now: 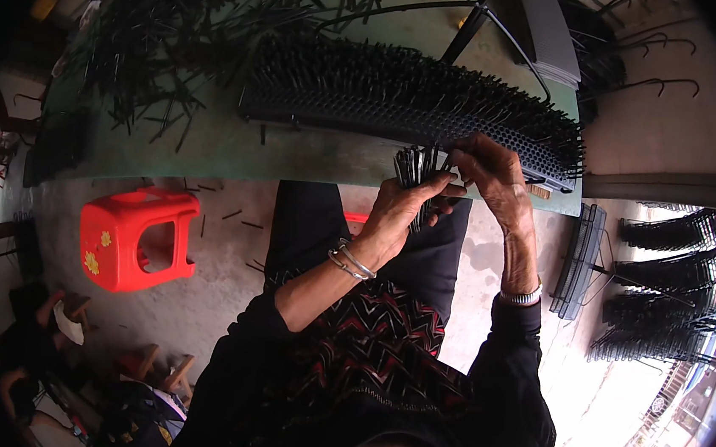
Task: Assembling small plastic rods into a base plate to create a textured mat.
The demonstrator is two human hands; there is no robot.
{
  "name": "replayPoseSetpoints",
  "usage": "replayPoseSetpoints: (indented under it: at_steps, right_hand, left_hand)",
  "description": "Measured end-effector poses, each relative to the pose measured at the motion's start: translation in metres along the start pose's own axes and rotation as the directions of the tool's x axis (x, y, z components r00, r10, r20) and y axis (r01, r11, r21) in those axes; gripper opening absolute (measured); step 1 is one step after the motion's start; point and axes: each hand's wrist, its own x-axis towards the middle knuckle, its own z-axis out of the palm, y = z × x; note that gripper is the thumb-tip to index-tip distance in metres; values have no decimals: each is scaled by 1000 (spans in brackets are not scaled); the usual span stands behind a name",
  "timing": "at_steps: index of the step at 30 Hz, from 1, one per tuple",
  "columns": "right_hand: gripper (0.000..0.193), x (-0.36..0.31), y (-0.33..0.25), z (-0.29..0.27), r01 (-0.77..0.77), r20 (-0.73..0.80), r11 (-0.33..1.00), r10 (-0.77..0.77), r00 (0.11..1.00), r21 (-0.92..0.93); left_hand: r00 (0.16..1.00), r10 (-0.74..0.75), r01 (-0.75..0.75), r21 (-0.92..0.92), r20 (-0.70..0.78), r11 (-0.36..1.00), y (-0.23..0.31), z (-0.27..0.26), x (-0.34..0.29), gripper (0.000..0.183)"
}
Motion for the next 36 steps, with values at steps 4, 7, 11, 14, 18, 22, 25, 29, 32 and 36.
replayPoseSetpoints:
  at_steps: [4,7,11,14,18,22,25,29,32,36]
  right_hand:
    - [12,-2,-5,-1,26,37,997,-24,999,-70]
    - [10,-5,-7,-6,-2,-38,999,3,999,44]
    - [11,2,-19,-13,125,-357,963,-206,911,-238]
    - [10,17,-19,-19,220,-455,881,-414,788,-420]
    - [9,37,6,-25,229,-459,854,-455,763,-466]
    - [8,40,6,-24,226,-431,833,-470,770,-505]
    - [9,40,4,-26,237,-406,814,-489,772,-531]
    - [12,41,19,-35,247,-338,843,-436,834,-478]
    - [17,41,17,-29,187,-257,664,-511,820,-724]
    - [20,38,12,-30,222,-218,597,-574,790,-771]
  left_hand:
    - [999,-26,26,7,26,1000,0,-1,-1,30]
    - [998,-55,55,-49,7,997,-1,0,5,34]
    - [996,-90,90,-87,5,992,3,-7,15,38]
    - [997,-82,83,-54,10,995,3,0,24,34]
    - [994,-109,104,-191,-16,976,-15,0,45,22]
    - [995,-98,89,-268,-18,959,-19,-3,44,13]
    - [994,-112,112,-254,12,961,-15,-5,38,20]
    - [993,-118,120,-214,23,970,-15,-1,36,28]
    - [998,-58,61,-183,22,981,-19,-3,38,22]
    - [998,-66,63,-196,-7,979,-19,-1,35,23]
